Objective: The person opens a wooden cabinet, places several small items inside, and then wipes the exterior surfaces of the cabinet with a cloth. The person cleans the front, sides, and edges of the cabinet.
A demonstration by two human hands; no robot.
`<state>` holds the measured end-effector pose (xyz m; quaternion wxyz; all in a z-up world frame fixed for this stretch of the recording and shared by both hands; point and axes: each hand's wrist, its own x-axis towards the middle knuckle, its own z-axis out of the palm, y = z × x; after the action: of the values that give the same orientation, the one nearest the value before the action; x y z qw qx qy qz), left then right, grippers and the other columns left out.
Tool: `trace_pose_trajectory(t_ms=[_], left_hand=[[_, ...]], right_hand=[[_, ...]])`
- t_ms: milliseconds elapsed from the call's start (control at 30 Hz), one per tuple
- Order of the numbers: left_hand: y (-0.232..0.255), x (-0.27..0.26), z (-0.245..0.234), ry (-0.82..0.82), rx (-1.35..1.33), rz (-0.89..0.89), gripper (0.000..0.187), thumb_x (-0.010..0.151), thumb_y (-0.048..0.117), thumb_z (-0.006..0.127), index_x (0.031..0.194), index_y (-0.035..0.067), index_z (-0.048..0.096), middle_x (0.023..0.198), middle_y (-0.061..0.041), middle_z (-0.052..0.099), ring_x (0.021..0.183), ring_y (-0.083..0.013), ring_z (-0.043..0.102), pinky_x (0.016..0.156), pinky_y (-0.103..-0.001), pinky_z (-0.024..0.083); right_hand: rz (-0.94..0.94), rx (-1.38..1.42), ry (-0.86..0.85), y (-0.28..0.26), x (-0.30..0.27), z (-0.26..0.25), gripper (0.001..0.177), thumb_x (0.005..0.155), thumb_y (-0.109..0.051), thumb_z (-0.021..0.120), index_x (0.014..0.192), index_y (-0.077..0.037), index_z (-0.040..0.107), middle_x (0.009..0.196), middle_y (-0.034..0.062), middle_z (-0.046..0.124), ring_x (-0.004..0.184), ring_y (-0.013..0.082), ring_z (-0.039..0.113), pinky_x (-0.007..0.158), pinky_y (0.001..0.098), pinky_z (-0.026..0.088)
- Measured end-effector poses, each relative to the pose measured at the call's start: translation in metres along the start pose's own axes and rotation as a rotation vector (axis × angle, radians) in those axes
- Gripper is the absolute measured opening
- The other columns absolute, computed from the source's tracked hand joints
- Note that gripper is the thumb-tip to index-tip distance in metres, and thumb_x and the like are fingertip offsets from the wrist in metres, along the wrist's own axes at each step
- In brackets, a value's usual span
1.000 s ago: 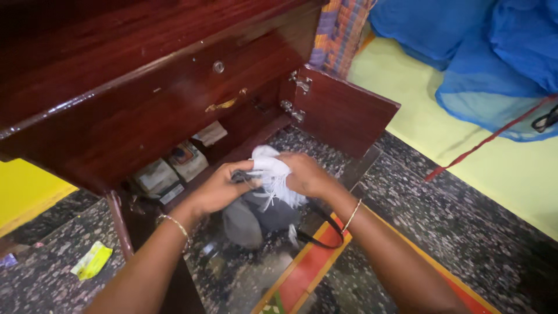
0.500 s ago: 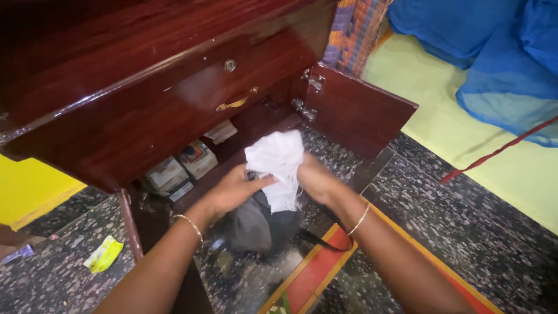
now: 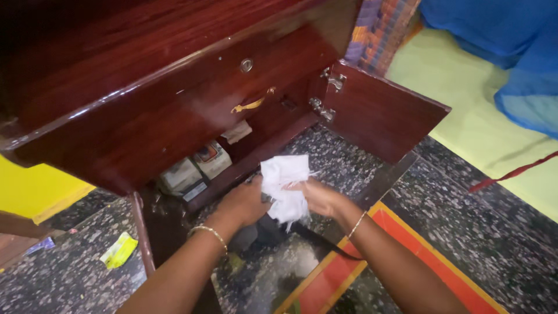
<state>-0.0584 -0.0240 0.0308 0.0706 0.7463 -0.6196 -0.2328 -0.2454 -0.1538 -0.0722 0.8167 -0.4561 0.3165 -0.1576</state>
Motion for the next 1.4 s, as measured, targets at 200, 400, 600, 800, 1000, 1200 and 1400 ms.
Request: trace_pose_trajectory(t_ms=[200,400,600,800,1000,1200,1400], left_hand=[[-0.011,-0.01,-0.001,-0.319,0.338,0.03,0.043,0.079,0.034,0.081,0.111,0.007,0.075,0.119,-0.019,0.07,0.114,-0.0359,0.067,0.1,-0.046,0.053],[-0.025,-0.004,0.013,-0.308,0.308,0.022,0.028,0.084,0.022,0.07,0.107,0.007,0.076,0.114,-0.02,0.071,0.11,-0.0368,0.069,0.095,-0.047,0.056],[-0.024,0.0,0.004,-0.212,0.386,-0.006,0.023,0.09,0.018,0.062,0.103,0.007,0.078,0.111,-0.019,0.073,0.106,-0.0356,0.071,0.094,-0.046,0.057],[-0.022,0.002,-0.003,-0.2,0.312,-0.1,0.024,0.087,0.015,0.065,0.106,0.006,0.076,0.115,-0.02,0.072,0.108,-0.0366,0.071,0.093,-0.047,0.058],[-0.019,-0.002,-0.013,-0.21,0.268,-0.162,0.027,0.093,0.019,0.061,0.113,0.006,0.073,0.12,-0.021,0.07,0.112,-0.0379,0.069,0.096,-0.049,0.056],[-0.014,-0.002,-0.015,-0.288,0.296,-0.165,0.029,0.09,0.018,0.063,0.114,0.005,0.074,0.124,-0.02,0.069,0.114,-0.037,0.068,0.097,-0.046,0.056],[-0.015,-0.004,-0.017,-0.271,0.315,-0.108,0.027,0.088,0.015,0.063,0.11,0.005,0.076,0.121,-0.021,0.07,0.111,-0.0373,0.069,0.095,-0.046,0.057]], right_hand=[[0.0,-0.528,0.111,-0.02,0.035,-0.028,0.047,0.083,-0.01,0.067,0.129,0.001,0.064,0.12,0.0126,0.074,0.109,0.024,0.068,0.096,0.0392,0.054],[-0.384,-0.513,0.044,-0.098,0.095,-0.007,0.054,0.08,0.005,0.063,0.132,-0.003,0.062,0.123,0.0106,0.07,0.112,0.0216,0.067,0.094,0.0324,0.058],[-0.607,-0.188,0.887,-0.086,0.148,-0.048,0.02,0.092,-0.01,0.072,0.112,-0.013,0.071,0.102,0.0104,0.072,0.09,0.0206,0.066,0.075,0.033,0.056],[-0.457,-1.162,0.881,0.033,0.161,-0.116,0.021,0.079,-0.015,0.073,0.098,-0.02,0.08,0.089,0.0179,0.074,0.079,0.0376,0.073,0.073,0.0469,0.057],[-0.412,-1.538,0.775,0.07,0.155,-0.119,0.019,0.085,-0.007,0.066,0.099,-0.01,0.078,0.1,0.0209,0.073,0.096,0.0401,0.072,0.09,0.0497,0.057],[-0.041,-1.603,0.696,0.01,0.136,-0.093,0.02,0.086,-0.017,0.07,0.101,-0.007,0.077,0.109,0.0245,0.071,0.104,0.0413,0.069,0.092,0.0496,0.056],[-0.269,-1.333,0.619,-0.053,0.137,-0.029,0.032,0.091,-0.031,0.073,0.11,-0.005,0.076,0.113,0.0224,0.073,0.109,0.0404,0.069,0.095,0.0475,0.054]])
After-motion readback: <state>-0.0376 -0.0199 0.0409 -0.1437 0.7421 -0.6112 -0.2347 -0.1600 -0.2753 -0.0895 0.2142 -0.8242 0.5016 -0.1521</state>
